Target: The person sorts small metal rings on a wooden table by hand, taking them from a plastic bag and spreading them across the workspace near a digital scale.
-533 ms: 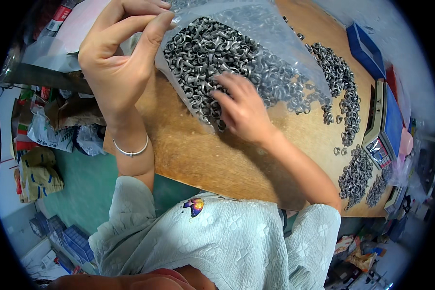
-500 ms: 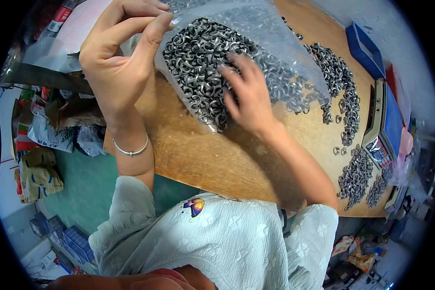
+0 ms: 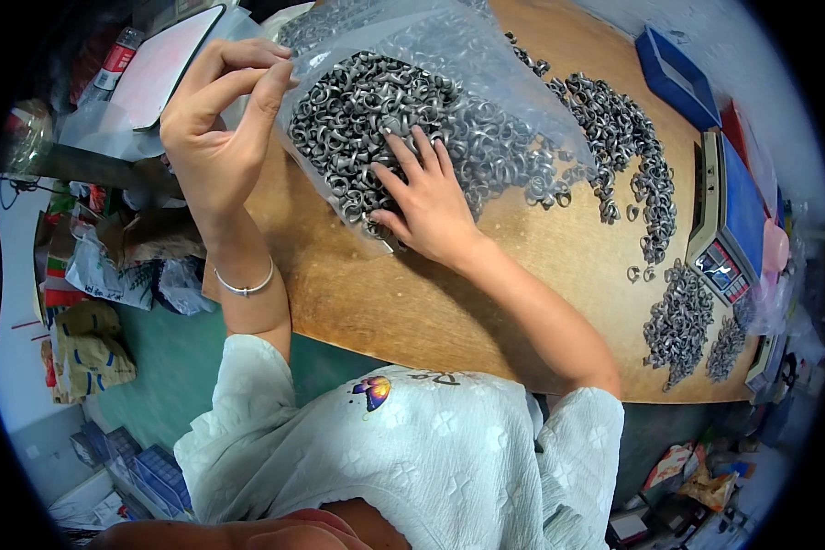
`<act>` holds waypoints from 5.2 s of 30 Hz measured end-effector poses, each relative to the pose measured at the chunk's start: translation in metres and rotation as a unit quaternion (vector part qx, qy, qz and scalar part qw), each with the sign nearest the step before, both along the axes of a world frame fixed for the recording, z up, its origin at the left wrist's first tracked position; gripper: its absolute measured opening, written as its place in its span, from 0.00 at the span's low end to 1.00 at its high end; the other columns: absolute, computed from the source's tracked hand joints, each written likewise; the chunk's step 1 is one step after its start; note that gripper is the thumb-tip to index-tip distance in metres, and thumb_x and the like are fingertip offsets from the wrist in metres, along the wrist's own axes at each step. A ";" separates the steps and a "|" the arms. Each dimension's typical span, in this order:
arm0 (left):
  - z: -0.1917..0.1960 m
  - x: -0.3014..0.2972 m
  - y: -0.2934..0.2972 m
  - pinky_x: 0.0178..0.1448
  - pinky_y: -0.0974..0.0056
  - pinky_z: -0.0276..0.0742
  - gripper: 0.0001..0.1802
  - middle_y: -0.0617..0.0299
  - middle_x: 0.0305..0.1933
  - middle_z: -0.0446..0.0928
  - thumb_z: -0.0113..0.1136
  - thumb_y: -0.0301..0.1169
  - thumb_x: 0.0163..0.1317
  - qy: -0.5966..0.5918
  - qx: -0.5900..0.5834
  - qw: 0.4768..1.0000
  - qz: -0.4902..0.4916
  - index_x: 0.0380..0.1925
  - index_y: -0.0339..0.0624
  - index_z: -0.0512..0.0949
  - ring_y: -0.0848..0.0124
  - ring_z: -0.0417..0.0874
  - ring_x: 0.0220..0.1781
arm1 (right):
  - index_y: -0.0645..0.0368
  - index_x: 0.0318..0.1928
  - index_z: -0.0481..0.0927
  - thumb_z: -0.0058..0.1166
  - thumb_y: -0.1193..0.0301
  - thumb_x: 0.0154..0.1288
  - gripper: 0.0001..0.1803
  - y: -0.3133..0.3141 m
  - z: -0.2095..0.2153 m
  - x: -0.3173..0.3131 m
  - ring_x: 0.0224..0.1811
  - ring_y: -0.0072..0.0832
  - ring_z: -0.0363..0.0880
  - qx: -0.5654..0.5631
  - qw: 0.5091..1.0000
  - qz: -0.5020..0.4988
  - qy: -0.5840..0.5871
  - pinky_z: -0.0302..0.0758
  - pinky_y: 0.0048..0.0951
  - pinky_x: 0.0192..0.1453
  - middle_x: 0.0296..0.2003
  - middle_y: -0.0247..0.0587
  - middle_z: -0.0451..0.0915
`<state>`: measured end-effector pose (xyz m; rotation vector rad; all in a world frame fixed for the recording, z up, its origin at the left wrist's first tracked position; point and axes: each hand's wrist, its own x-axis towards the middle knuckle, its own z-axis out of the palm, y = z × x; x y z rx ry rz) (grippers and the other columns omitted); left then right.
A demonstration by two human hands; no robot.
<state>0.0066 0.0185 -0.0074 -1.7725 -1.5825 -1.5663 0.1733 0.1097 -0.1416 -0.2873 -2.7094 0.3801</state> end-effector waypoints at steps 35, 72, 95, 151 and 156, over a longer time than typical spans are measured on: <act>0.002 0.024 -0.001 0.39 0.63 0.72 0.10 0.55 0.32 0.73 0.66 0.23 0.49 0.040 -0.055 0.998 0.014 0.28 0.33 0.74 0.61 0.76 0.35 | 0.62 0.42 0.75 0.62 0.78 0.50 0.16 0.030 0.016 0.104 0.34 0.32 0.72 0.017 0.944 -0.123 0.305 0.69 0.32 0.39 0.32 0.41 0.75; -0.134 0.128 -0.008 0.71 0.47 0.49 0.29 0.39 0.66 0.55 0.52 0.25 0.60 -0.002 -0.236 0.961 0.142 0.61 0.32 0.58 0.44 0.52 0.70 | 0.64 0.35 0.80 0.52 0.70 0.61 0.09 0.035 -0.019 0.099 0.28 0.36 0.79 -0.355 0.927 -0.045 0.110 0.73 0.33 0.33 0.29 0.50 0.80; -0.177 0.218 0.122 0.64 0.44 0.56 0.20 0.48 0.55 0.69 0.54 0.39 0.58 0.232 -0.350 0.904 0.080 0.48 0.41 0.73 0.47 0.65 0.59 | 0.50 0.54 0.75 0.57 0.47 0.54 0.31 0.225 -0.045 0.164 0.59 0.56 0.61 -0.011 0.930 -0.350 0.113 0.62 0.51 0.61 0.60 0.60 0.61; -0.155 0.209 -0.071 0.56 0.69 0.72 0.21 0.56 0.57 0.69 0.49 0.12 0.56 -0.362 -0.244 0.899 0.044 0.51 0.35 0.72 0.67 0.72 0.59 | 0.58 0.42 0.79 0.54 0.81 0.50 0.15 -0.001 -0.011 0.178 0.50 0.43 0.69 -0.089 0.995 -0.001 0.047 0.65 0.41 0.54 0.48 0.44 0.73; -0.157 0.208 -0.075 0.52 0.68 0.73 0.19 0.54 0.56 0.70 0.51 0.13 0.54 -0.226 -0.240 0.940 0.091 0.46 0.37 0.75 0.63 0.75 0.54 | 0.58 0.37 0.79 0.56 0.78 0.50 0.10 -0.007 -0.013 0.158 0.49 0.41 0.69 -0.041 0.999 0.012 0.008 0.65 0.40 0.51 0.47 0.42 0.73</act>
